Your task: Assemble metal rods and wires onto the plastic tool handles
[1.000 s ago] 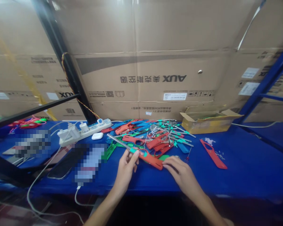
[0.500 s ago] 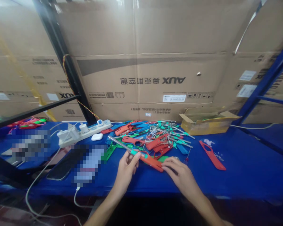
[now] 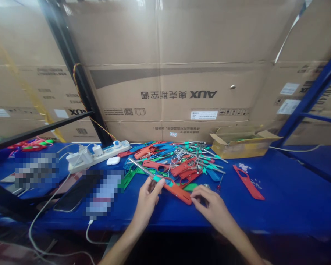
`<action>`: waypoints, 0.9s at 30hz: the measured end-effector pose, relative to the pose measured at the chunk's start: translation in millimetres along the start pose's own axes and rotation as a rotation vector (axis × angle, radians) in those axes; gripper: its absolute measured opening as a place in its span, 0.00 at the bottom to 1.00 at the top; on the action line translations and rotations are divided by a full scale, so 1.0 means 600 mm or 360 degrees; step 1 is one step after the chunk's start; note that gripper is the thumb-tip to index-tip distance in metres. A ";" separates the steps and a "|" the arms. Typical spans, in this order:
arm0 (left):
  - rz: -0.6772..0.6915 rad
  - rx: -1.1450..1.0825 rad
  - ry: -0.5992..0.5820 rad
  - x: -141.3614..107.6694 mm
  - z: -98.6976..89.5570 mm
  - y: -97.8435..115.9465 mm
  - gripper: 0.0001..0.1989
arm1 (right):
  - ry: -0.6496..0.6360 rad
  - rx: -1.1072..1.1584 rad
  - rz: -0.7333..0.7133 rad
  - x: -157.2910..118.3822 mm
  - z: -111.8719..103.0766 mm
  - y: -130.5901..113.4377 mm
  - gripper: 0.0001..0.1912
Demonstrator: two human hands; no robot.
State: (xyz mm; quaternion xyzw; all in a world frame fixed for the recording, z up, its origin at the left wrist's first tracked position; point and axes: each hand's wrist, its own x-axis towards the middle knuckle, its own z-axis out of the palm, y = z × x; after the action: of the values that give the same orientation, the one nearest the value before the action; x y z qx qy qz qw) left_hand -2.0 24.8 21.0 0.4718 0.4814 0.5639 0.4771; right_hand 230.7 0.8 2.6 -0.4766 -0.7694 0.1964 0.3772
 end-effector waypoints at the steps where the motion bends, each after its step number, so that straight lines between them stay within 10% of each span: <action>1: -0.0001 0.0003 0.0001 0.000 0.000 0.000 0.23 | -0.0011 0.0025 0.0018 0.000 -0.001 -0.001 0.08; 18: -0.0040 0.0071 -0.0020 0.001 -0.002 -0.001 0.26 | 0.0057 0.0068 -0.0048 0.002 0.002 0.000 0.11; 27: -0.0059 0.0077 -0.0014 0.004 -0.002 -0.008 0.27 | 0.0521 -0.0548 -0.0180 -0.022 -0.038 0.052 0.18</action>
State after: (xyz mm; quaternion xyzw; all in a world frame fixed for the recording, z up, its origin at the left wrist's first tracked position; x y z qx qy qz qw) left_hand -3.1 27.5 16.2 0.4767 0.5015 0.5412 0.4778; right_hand 270.3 2.6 -8.6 -0.5157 -0.7455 -0.0389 0.4205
